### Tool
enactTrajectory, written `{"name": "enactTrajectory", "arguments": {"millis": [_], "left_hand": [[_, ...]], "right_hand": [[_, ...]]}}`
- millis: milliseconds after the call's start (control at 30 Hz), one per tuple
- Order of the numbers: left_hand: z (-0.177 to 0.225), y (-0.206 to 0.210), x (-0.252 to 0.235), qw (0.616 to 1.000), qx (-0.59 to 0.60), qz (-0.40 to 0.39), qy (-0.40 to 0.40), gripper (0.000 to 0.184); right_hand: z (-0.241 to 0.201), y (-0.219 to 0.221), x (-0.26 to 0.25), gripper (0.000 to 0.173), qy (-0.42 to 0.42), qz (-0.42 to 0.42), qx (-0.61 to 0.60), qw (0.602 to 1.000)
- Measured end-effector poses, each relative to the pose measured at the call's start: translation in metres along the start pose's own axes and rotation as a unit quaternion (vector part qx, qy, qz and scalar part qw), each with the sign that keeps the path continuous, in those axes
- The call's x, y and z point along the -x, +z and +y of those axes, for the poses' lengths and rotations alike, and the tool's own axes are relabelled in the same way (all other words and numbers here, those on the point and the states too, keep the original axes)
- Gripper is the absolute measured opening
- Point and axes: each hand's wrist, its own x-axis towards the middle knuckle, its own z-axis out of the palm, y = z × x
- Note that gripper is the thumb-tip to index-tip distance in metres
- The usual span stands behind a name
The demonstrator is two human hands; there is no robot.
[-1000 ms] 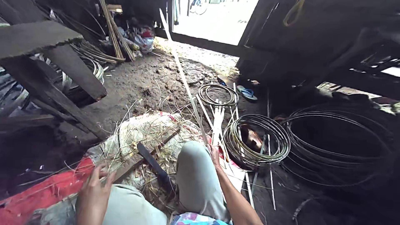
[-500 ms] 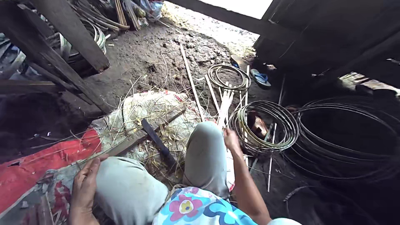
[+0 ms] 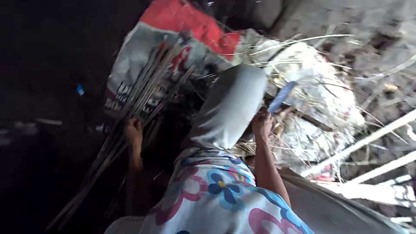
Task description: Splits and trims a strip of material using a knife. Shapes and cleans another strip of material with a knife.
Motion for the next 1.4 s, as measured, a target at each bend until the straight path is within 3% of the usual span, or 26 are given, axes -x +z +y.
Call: {"name": "enactTrajectory", "arguments": {"millis": [133, 267, 467, 633, 833, 967, 1033, 1133, 1233, 1300, 1400], "left_hand": [[-0.057, -0.022, 0.044, 0.994, -0.033, 0.008, -0.103, 0.036], [-0.081, 0.002, 0.069, 0.991, -0.069, 0.0, -0.117, 0.042], [-0.096, 0.02, 0.057, 0.986, -0.087, 0.035, -0.134, 0.043], [-0.119, 0.012, 0.057, 0.984, -0.133, 0.025, -0.114, 0.038], [-0.148, 0.007, 0.054, 0.98, -0.196, -0.01, 0.011, 0.027], [-0.113, -0.023, 0.068, 0.984, -0.15, 0.015, 0.1, 0.032], [-0.083, -0.042, 0.071, 0.987, -0.107, 0.034, 0.117, 0.035], [-0.005, -0.081, 0.074, 0.983, -0.072, 0.044, 0.164, 0.037], [0.095, -0.113, 0.072, 0.964, 0.021, 0.041, 0.261, 0.038], [0.152, -0.119, 0.076, 0.938, 0.14, -0.04, 0.316, 0.041], [0.221, -0.085, 0.097, 0.818, 0.386, -0.295, 0.307, 0.051]], "right_hand": [[0.015, 0.017, -0.001, 0.056, -0.001, 0.018, 0.034, 0.999], [0.028, 0.022, -0.004, 0.055, 0.026, 0.109, -0.028, 0.993], [0.033, 0.026, -0.008, 0.062, 0.055, 0.126, 0.035, 0.99], [0.044, 0.027, -0.007, 0.071, 0.077, 0.133, 0.005, 0.988], [0.051, 0.015, -0.007, 0.069, 0.078, 0.101, -0.12, 0.985], [0.045, 0.003, -0.002, 0.049, 0.138, 0.076, -0.211, 0.965], [0.049, 0.011, -0.003, 0.042, 0.157, 0.073, -0.338, 0.925], [0.039, 0.008, -0.009, 0.037, 0.194, 0.077, -0.505, 0.838], [0.013, -0.028, -0.006, 0.046, 0.156, 0.025, -0.542, 0.825], [-0.004, -0.058, 0.004, 0.035, 0.094, -0.019, -0.596, 0.798], [-0.01, -0.09, 0.01, 0.023, 0.009, -0.022, -0.728, 0.685]]}}
